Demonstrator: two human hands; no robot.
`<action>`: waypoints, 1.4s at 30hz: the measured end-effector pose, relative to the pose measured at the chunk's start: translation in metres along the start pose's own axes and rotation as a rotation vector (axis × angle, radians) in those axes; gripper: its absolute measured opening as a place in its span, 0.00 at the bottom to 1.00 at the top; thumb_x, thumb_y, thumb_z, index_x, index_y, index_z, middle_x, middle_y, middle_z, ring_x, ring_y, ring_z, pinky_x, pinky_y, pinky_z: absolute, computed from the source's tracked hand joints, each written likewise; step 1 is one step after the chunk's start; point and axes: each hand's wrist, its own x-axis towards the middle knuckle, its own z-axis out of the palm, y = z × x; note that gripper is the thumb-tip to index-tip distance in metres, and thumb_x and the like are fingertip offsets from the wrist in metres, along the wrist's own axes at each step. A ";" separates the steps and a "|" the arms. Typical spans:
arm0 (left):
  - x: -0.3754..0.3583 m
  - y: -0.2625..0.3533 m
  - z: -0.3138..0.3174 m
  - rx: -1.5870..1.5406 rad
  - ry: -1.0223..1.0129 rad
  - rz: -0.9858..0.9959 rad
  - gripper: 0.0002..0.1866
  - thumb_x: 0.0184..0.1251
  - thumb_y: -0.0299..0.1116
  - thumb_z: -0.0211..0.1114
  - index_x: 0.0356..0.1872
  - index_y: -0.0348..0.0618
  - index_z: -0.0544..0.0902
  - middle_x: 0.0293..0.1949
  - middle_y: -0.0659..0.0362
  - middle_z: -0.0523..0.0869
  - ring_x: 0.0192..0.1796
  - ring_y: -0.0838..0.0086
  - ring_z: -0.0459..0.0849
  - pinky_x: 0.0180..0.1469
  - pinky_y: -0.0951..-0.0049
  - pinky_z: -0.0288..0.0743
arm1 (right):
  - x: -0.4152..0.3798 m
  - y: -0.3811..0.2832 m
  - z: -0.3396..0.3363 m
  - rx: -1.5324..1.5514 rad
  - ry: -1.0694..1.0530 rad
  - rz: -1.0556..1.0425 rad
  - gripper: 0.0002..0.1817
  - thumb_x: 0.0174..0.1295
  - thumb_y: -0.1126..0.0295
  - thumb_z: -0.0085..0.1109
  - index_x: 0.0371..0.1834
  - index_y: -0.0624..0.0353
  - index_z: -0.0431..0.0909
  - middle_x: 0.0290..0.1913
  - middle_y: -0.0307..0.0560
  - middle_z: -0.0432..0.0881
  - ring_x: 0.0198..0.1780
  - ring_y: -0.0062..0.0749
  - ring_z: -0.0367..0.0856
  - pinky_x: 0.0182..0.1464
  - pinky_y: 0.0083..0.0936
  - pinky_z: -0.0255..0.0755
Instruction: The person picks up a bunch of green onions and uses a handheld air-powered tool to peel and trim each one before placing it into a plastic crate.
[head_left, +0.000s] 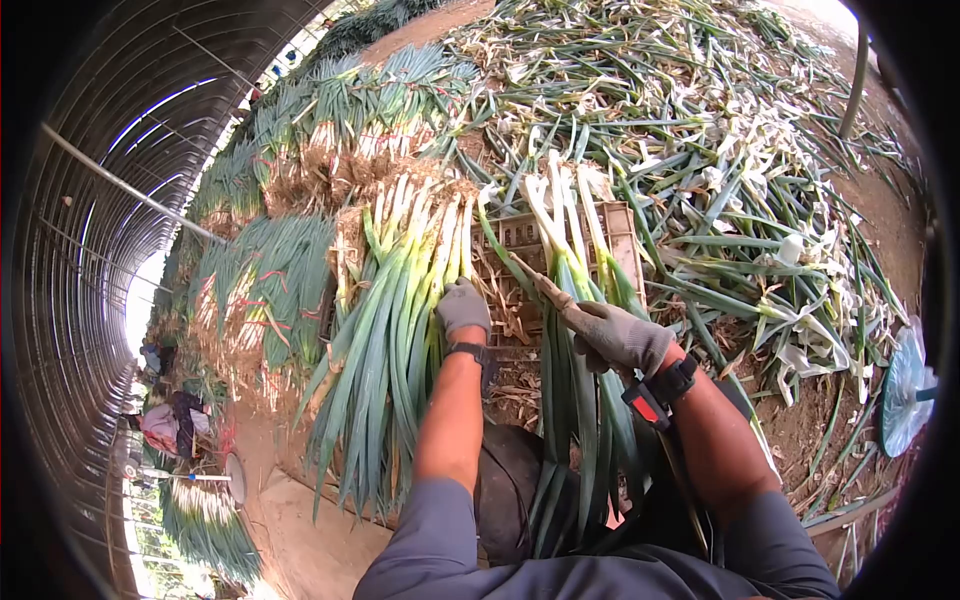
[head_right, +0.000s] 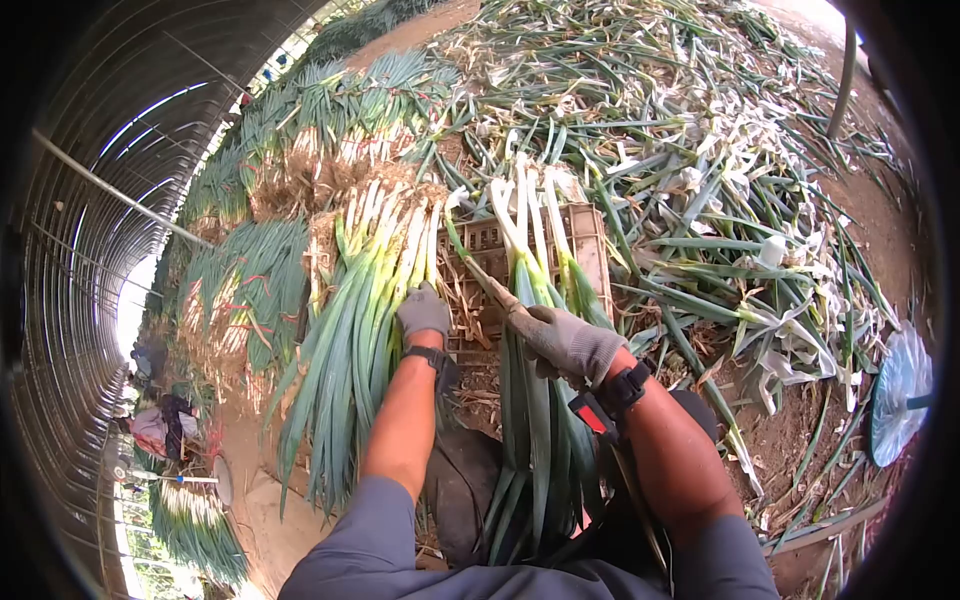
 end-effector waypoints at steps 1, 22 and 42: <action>0.013 -0.001 0.004 0.080 -0.049 0.012 0.16 0.73 0.38 0.61 0.56 0.43 0.82 0.52 0.51 0.89 0.46 0.59 0.92 0.43 0.59 0.87 | -0.001 -0.001 -0.001 -0.009 0.001 -0.013 0.30 0.79 0.42 0.49 0.53 0.63 0.75 0.29 0.40 0.76 0.22 0.24 0.75 0.24 0.26 0.71; -0.081 0.026 0.005 -0.214 0.038 0.082 0.31 0.66 0.51 0.69 0.69 0.57 0.77 0.55 0.46 0.85 0.52 0.51 0.89 0.52 0.53 0.82 | -0.021 0.000 -0.011 0.054 0.079 0.051 0.31 0.75 0.42 0.54 0.59 0.62 0.77 0.29 0.42 0.79 0.22 0.28 0.78 0.23 0.26 0.71; -0.027 0.009 0.002 -0.778 0.042 -0.058 0.39 0.64 0.44 0.68 0.78 0.56 0.67 0.48 0.42 0.89 0.47 0.48 0.91 0.50 0.50 0.84 | 0.001 -0.005 0.086 -0.187 0.172 0.061 0.31 0.78 0.40 0.50 0.48 0.62 0.79 0.25 0.33 0.74 0.22 0.18 0.68 0.23 0.23 0.61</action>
